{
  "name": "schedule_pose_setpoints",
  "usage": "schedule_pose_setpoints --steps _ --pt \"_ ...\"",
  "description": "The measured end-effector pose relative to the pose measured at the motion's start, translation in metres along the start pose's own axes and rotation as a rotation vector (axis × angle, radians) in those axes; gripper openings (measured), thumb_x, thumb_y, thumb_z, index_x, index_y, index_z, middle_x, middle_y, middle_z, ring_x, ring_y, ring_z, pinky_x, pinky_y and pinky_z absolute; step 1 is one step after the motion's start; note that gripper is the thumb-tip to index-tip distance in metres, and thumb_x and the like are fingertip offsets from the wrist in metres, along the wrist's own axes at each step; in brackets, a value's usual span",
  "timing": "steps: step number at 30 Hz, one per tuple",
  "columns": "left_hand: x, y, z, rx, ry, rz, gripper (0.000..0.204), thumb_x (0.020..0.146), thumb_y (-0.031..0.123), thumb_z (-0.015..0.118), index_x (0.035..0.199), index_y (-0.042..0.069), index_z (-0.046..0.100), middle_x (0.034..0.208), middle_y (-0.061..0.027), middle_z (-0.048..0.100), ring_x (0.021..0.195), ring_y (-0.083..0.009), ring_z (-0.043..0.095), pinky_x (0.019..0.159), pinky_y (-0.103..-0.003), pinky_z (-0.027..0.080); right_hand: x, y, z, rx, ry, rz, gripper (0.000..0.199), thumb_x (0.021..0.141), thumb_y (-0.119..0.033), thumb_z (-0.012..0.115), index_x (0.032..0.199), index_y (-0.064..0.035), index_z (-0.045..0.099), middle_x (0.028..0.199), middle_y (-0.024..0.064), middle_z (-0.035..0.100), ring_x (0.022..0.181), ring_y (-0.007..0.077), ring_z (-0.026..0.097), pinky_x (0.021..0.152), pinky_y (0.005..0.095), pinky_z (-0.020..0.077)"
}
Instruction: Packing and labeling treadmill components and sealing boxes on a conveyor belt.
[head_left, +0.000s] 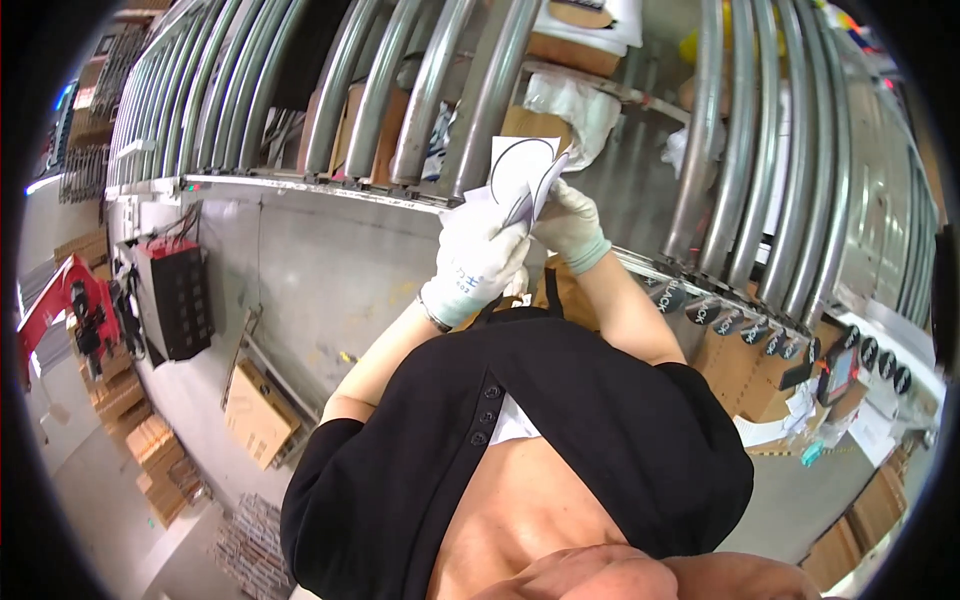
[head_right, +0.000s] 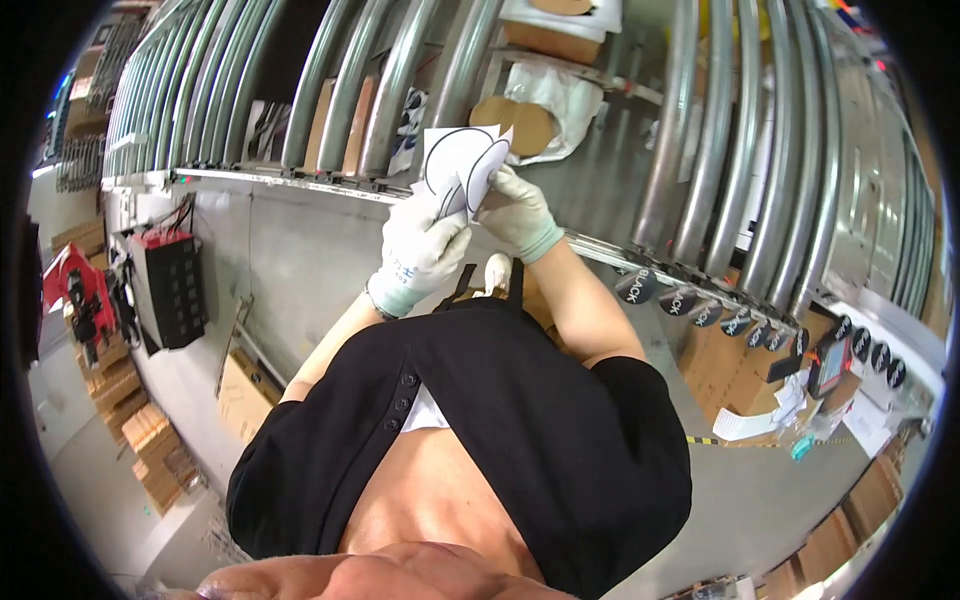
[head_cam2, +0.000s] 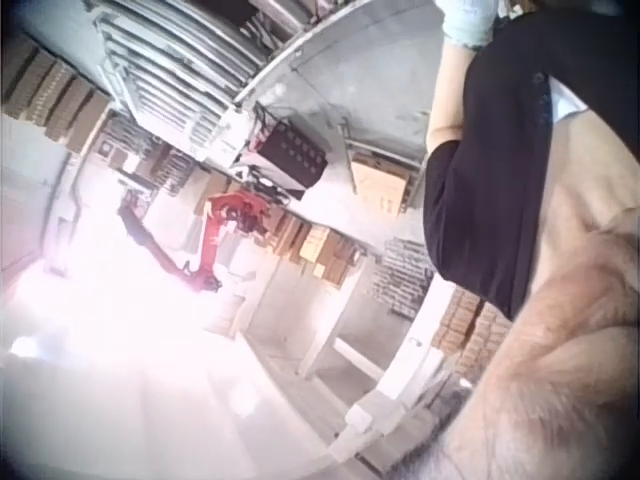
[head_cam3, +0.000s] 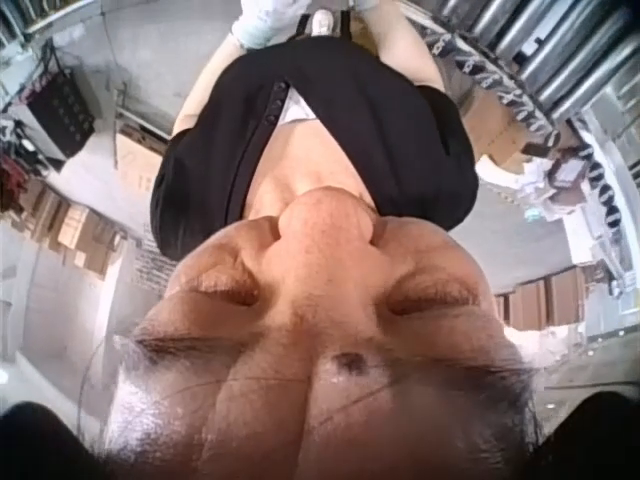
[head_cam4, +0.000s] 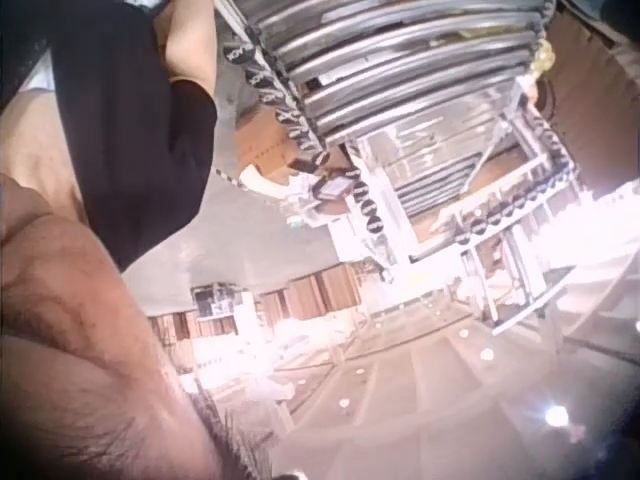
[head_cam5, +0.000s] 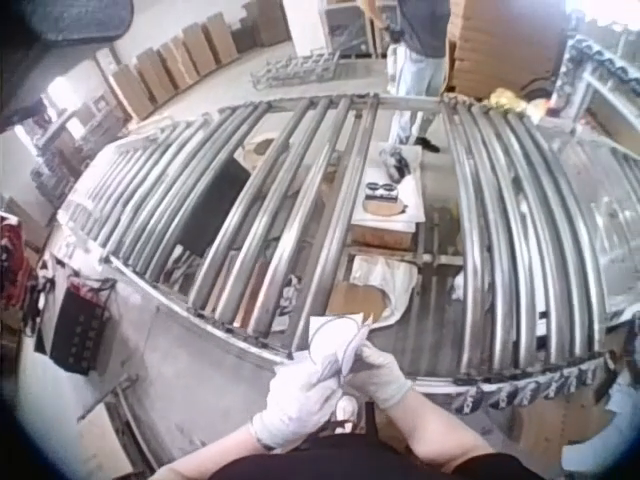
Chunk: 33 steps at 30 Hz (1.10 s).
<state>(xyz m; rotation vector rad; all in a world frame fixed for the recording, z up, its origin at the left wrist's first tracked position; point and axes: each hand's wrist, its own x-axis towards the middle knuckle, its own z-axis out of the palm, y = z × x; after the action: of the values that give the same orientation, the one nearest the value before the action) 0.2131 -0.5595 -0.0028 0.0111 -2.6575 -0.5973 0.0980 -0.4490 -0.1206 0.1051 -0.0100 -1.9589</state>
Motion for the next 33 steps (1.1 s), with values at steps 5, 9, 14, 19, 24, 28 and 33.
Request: schedule_pose_setpoints --steps 5,9,14,19,24,28,33 --pt "-0.026 0.018 -0.005 -0.181 0.036 0.070 0.023 0.071 0.005 0.070 0.094 0.007 0.067 0.085 -0.0113 0.061 0.078 -0.0296 0.061 0.068 -0.038 0.047 -0.041 0.027 0.020 -0.103 0.020 -0.139 0.033 0.084 -0.015 0.059 0.116 -0.0045 0.060 0.117 0.0104 0.064 0.114 0.0254 0.056 0.106 0.0442 0.0361" --pt "-0.035 0.038 -0.004 -0.336 0.138 0.193 0.035 0.081 -0.005 0.059 0.115 0.000 0.063 0.099 -0.0146 0.066 0.088 -0.0311 0.063 0.079 -0.037 0.050 -0.081 0.036 0.022 0.005 -0.188 -0.268 0.044 0.084 -0.018 0.049 0.125 -0.0038 0.055 0.124 0.0099 0.062 0.117 0.0229 0.055 0.105 0.0351 0.0391" --pt "-0.031 0.074 0.005 -0.823 0.046 -0.072 0.054 0.086 -0.007 0.057 0.138 0.000 0.044 0.136 -0.0151 0.052 0.119 -0.0233 0.056 0.097 -0.031 0.045 -0.129 0.044 0.061 -0.085 -0.038 -0.453 0.047 0.084 -0.017 0.056 0.128 -0.0030 0.052 0.129 0.0121 0.058 0.122 0.0291 0.052 0.108 0.0473 0.0351" --pt "-0.008 0.133 0.014 -1.117 -0.123 -0.315 0.067 0.085 -0.010 0.058 0.146 0.001 0.033 0.145 -0.0098 0.043 0.122 -0.0133 0.050 0.098 -0.025 0.041 -0.183 0.018 0.051 -0.026 -0.038 -0.536 0.046 0.088 -0.018 0.058 0.131 -0.0045 0.050 0.130 0.0103 0.057 0.123 0.0285 0.052 0.107 0.0489 0.0364" --pt "0.000 0.202 0.071 -1.030 -0.128 -0.050 0.058 0.090 -0.006 0.051 0.145 -0.001 0.033 0.144 -0.0124 0.043 0.124 -0.0173 0.047 0.103 -0.029 0.038 -0.244 -0.016 0.044 -0.234 0.023 -0.673 0.039 0.090 -0.021 0.064 0.126 -0.0065 0.055 0.121 0.0066 0.063 0.112 0.0210 0.060 0.102 0.0424 0.0429" --pt "0.013 0.280 0.136 -0.930 -0.247 0.163 0.060 0.093 0.004 0.050 0.147 -0.005 0.024 0.148 -0.0190 0.034 0.136 -0.0255 0.035 0.112 -0.036 0.028 -0.331 -0.063 0.050 -0.208 0.057 -0.941 0.035 0.091 -0.015 0.064 0.124 -0.0060 0.057 0.116 0.0066 0.065 0.105 0.0194 0.063 0.095 0.0389 0.0499" --pt "0.020 0.404 0.197 -0.439 -0.253 0.721 0.077 0.080 0.012 0.067 0.144 -0.005 0.028 0.137 -0.0309 0.040 0.124 -0.0438 0.045 0.104 -0.043 0.036 -0.457 -0.099 0.066 -0.295 0.256 -1.206 0.036 0.090 -0.008 0.065 0.124 -0.0035 0.054 0.114 0.0082 0.063 0.104 0.0196 0.062 0.095 0.0364 0.0507"
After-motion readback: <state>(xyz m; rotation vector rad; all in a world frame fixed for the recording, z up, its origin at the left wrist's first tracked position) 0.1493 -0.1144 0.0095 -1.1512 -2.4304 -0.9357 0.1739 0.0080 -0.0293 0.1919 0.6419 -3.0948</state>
